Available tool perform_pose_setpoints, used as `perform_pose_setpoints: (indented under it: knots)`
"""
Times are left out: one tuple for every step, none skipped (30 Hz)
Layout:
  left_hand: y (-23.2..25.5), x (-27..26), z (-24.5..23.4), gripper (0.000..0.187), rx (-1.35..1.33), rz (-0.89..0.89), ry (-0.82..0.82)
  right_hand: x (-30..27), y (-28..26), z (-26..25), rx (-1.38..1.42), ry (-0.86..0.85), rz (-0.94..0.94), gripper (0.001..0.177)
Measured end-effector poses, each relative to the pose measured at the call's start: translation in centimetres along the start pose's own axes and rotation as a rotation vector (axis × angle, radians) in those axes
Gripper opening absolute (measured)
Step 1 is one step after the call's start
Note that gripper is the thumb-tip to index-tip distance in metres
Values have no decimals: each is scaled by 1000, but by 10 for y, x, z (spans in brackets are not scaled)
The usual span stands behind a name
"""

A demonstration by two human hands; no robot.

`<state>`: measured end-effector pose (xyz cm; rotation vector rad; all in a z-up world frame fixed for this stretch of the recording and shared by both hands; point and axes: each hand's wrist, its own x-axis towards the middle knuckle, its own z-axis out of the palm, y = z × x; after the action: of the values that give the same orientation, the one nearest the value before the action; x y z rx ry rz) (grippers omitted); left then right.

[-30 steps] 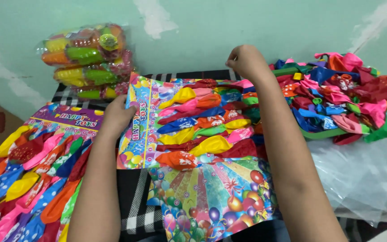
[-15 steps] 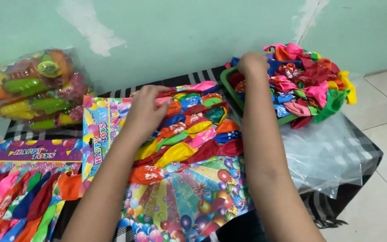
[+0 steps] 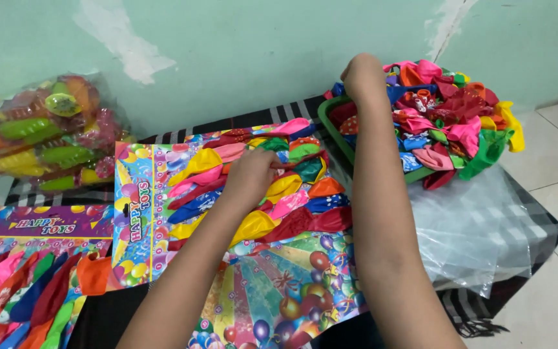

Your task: Attaching colorful balloons to a cardboard display card for retail sale.

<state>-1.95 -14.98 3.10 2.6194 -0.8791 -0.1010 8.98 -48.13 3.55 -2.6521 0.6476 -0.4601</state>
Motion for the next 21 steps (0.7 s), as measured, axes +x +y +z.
perform_pose_setpoints:
  knots:
    - [-2,-3,-4,20,-1,-4,-4,-16,-12,-10,0,-6,1,32]
    - [-3,-6,-9,22,-28,28,-11,-31,-24,-21,109,49,-52,20]
    - [-4,-9,-15,28,-54,61,-18,-47,-38,-33,218,103,-104,9]
    - [-14,-12,-17,28,-57,56,-14,-46,-44,-31,217,101,-111,9]
    - [-24,-15,-19,38,-58,107,0,-45,-51,-29,352,131,-195,7]
    - [-34,-20,-21,50,-58,153,11,-46,-58,-25,489,156,-278,8]
    - [-39,-25,-26,50,-59,144,13,-53,-68,-28,490,148,-283,8]
    - [-44,-31,-31,60,-30,39,41,-60,-79,-31,565,143,-318,12]
    - [-49,-38,-36,71,-1,-65,70,-67,-90,-35,640,138,-353,16]
    - [-45,-41,-33,71,0,-74,72,-69,-95,-33,644,132,-357,16]
    - [-40,-44,-30,77,-6,-133,-25,-71,-101,-32,721,131,-378,15]
    - [-34,-45,-27,84,-11,-187,-121,-72,-104,-31,798,135,-395,14]
    - [-26,-45,-20,84,-8,-191,-120,-79,-111,-33,802,133,-397,14]
    - [-16,-44,-13,84,20,-148,-170,-86,-118,-36,935,48,-366,11]
    - [-8,-42,-5,85,48,-104,-221,-92,-125,-39,1065,-38,-332,9]
    - [-7,-39,-1,85,45,-107,-218,-98,-130,-40,1064,-42,-335,9]
    - [-7,-37,3,88,38,-43,-232,-105,-136,-41,1094,-86,-343,9]
    - [-7,-35,7,90,29,16,-245,-111,-143,-42,1125,-136,-352,10]
    - [-16,-38,-1,90,25,9,-241,-109,-147,-32,1124,-145,-357,10]
    - [-24,-40,-10,83,-39,42,-128,-106,-152,-23,1200,-206,-322,8]
    - [-32,-42,-18,77,-101,75,-15,-102,-156,-14,1275,-269,-284,5]
